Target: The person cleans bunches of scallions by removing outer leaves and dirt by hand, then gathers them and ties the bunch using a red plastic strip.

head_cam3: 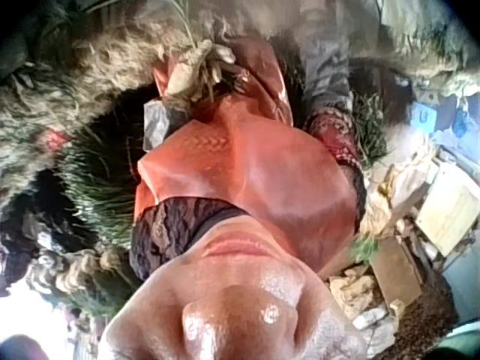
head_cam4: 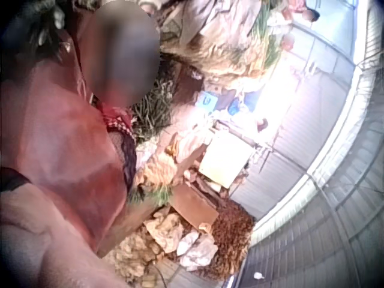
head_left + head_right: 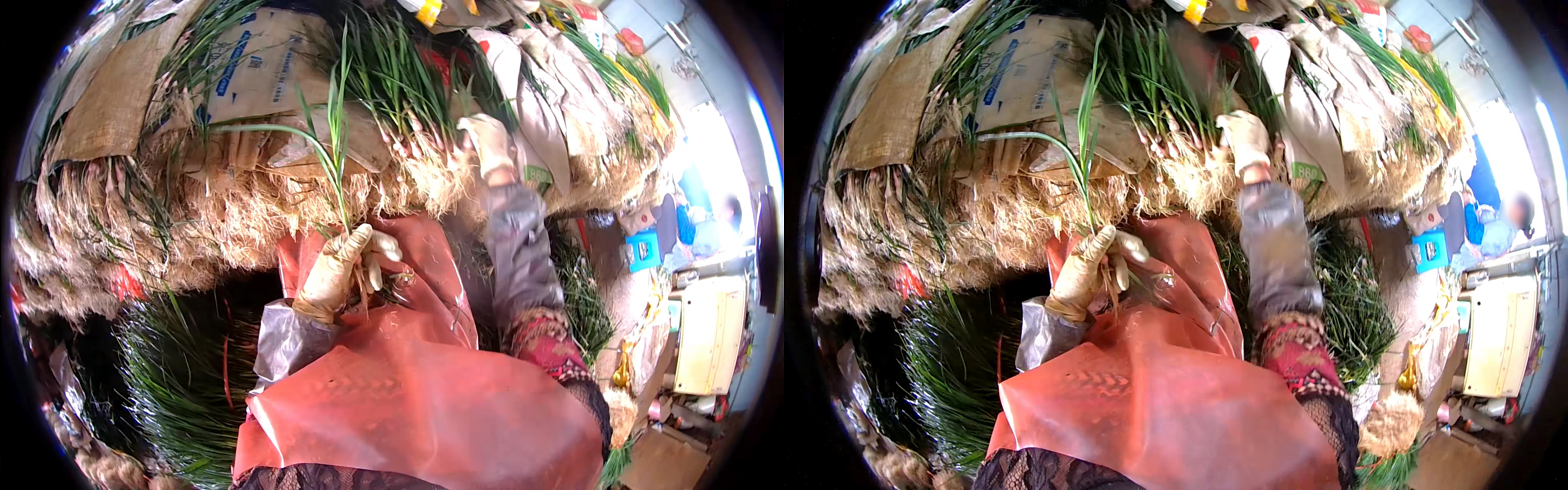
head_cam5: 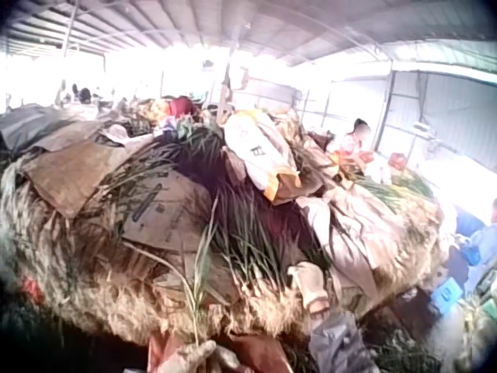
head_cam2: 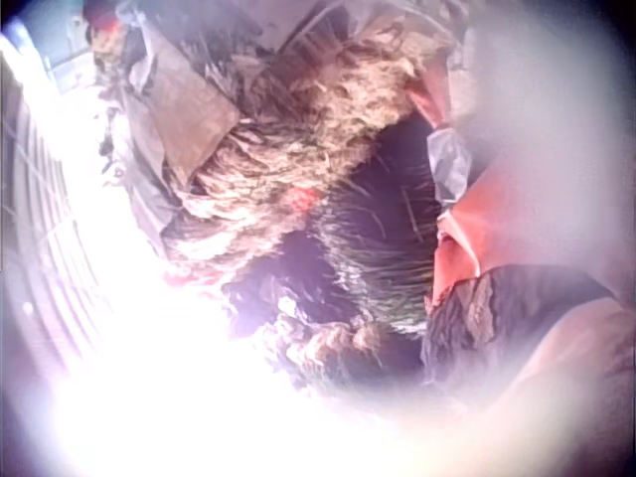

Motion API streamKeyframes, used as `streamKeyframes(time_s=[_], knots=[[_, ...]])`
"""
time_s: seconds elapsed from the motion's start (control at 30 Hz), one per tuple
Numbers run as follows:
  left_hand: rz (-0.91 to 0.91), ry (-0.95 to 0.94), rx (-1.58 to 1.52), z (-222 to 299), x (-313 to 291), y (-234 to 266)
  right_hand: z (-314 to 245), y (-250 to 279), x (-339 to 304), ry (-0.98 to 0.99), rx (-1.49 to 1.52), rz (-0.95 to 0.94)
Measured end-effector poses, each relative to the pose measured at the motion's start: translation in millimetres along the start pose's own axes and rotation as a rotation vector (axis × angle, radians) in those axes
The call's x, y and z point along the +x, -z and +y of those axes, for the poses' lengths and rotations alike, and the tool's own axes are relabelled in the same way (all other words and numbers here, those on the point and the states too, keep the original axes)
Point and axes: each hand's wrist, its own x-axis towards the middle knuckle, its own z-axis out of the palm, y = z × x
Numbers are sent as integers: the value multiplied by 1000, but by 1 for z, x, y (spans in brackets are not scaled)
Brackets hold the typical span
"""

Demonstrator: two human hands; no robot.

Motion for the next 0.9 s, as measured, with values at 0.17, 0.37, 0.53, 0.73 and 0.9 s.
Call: streamKeyframes(time_s=[0.17, 0.37, 0.53, 0.73, 0.9], knots=[[96, -29, 55, -14, 19, 6, -85, -25, -136, -85, 418, -178], [-42, 67, -552, -46, 12, 5, -90, -62, -196, -357, 1119, -804], [71, 109, -572, -42, -4, 7, -88, -82, -196, -53, 505, -526], [282, 102, -123, -35, -5, 0, -82, -89, -191, 346, 31, -174], [170, 98, -269, -36, -1, 13, -70, -96, -192, 543, -116, 119]])
